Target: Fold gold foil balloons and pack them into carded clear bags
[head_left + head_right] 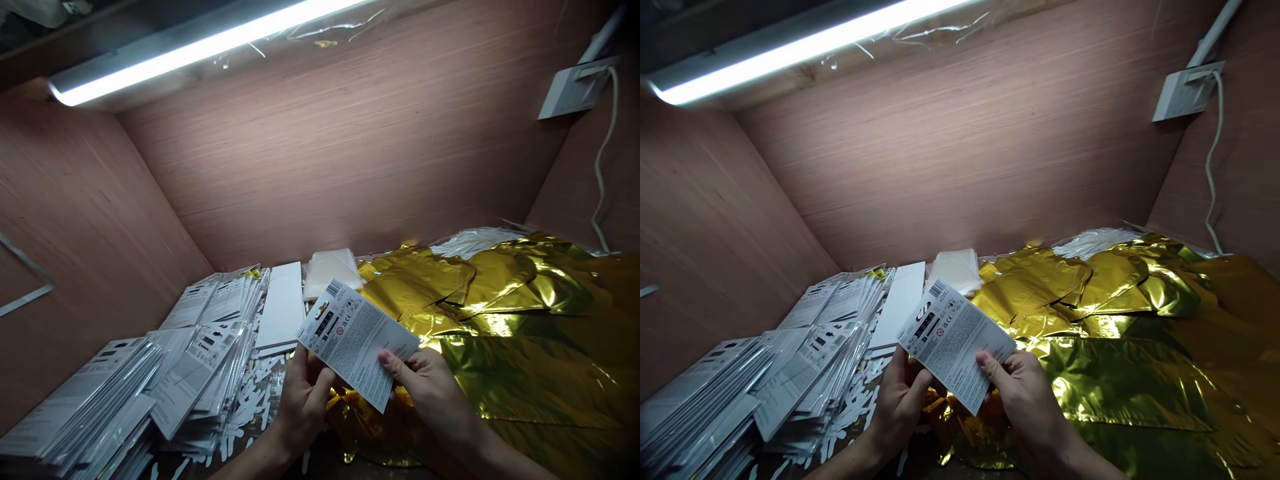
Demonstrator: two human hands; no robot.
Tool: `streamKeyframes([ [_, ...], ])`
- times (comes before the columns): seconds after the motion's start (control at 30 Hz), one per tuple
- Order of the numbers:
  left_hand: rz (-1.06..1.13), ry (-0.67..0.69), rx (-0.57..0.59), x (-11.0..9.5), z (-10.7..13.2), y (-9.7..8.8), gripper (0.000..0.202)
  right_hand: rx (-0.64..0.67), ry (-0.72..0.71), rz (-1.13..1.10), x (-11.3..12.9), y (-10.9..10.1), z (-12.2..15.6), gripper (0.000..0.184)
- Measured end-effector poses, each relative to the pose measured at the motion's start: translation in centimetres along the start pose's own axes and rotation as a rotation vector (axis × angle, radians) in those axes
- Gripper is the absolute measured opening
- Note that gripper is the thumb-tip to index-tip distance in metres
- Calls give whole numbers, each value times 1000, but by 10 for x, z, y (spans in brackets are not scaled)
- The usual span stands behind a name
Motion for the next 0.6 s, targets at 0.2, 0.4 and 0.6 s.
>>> streamKeyframes([
  [0.2,-39,119,-167,-9,1,-27,19,-92,7,-27,3,-6,-2,53],
  [0.4,-307,13,-321,-30,-50,-51,32,-414,-5,-104,-1,-49,-18,48],
  [0.6,-669,-195,-346,-19,-145,-41,34,-501,-18,-58,-4,-62,-21,44],
])
Point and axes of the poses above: each hand's wrist, its own z-axis away from the middle knuckle, its own y-axis out of the palm, x = y × z, the point moved 7 cm from there along -z, towards the middle knuckle, and after that the axes turned 5 degrees about -x, right-handed, at the moved point
